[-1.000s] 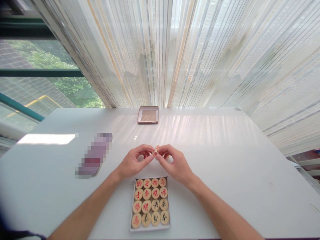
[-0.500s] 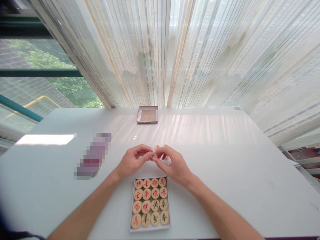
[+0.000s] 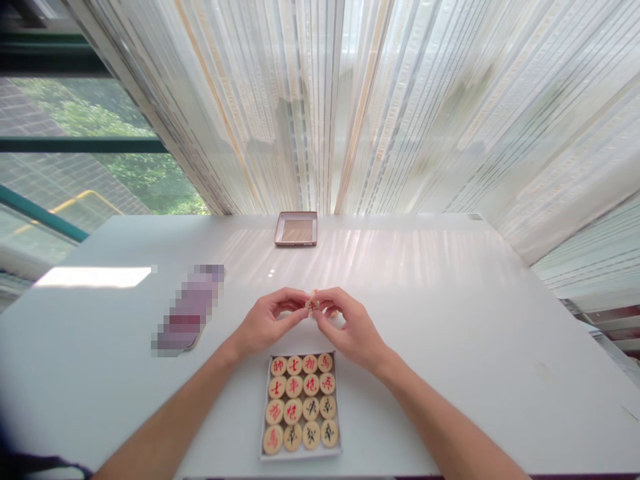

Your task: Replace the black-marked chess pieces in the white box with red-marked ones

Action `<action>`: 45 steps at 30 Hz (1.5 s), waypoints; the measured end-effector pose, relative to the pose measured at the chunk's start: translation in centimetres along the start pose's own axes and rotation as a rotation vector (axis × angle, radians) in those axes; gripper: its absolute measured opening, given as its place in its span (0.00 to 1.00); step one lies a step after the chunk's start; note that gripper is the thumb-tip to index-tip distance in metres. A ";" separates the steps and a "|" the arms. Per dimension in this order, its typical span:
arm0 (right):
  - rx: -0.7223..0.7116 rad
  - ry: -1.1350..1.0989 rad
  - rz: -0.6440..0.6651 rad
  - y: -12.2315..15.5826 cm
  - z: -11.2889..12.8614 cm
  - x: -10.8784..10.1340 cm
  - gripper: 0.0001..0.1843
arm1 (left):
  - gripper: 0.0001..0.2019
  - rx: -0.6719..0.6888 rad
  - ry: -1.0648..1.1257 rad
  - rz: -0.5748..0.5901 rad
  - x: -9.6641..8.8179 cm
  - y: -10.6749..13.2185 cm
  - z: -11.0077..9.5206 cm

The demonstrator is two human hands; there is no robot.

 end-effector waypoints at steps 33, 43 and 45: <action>0.262 -0.350 -0.116 -1.2 -1.2 -2.7 0.15 | 0.10 0.377 -0.691 0.143 0.0 -0.1 1.8; 0.253 -0.362 -0.087 -1.3 -1.7 -2.6 0.16 | 0.07 0.382 -0.692 0.149 -0.1 -0.1 1.8; 0.248 -0.354 -0.096 -1.3 -1.7 -2.7 0.16 | 0.07 0.391 -0.689 0.146 -0.1 -0.1 1.9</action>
Point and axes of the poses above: each hand's wrist, its own y-axis away from the middle knuckle, its own x-axis out of the palm, z = x × y, the point moved 2 cm from there along -y, towards the middle knuckle, and after that the axes turned 11 degrees about x, right-handed, at the moved point
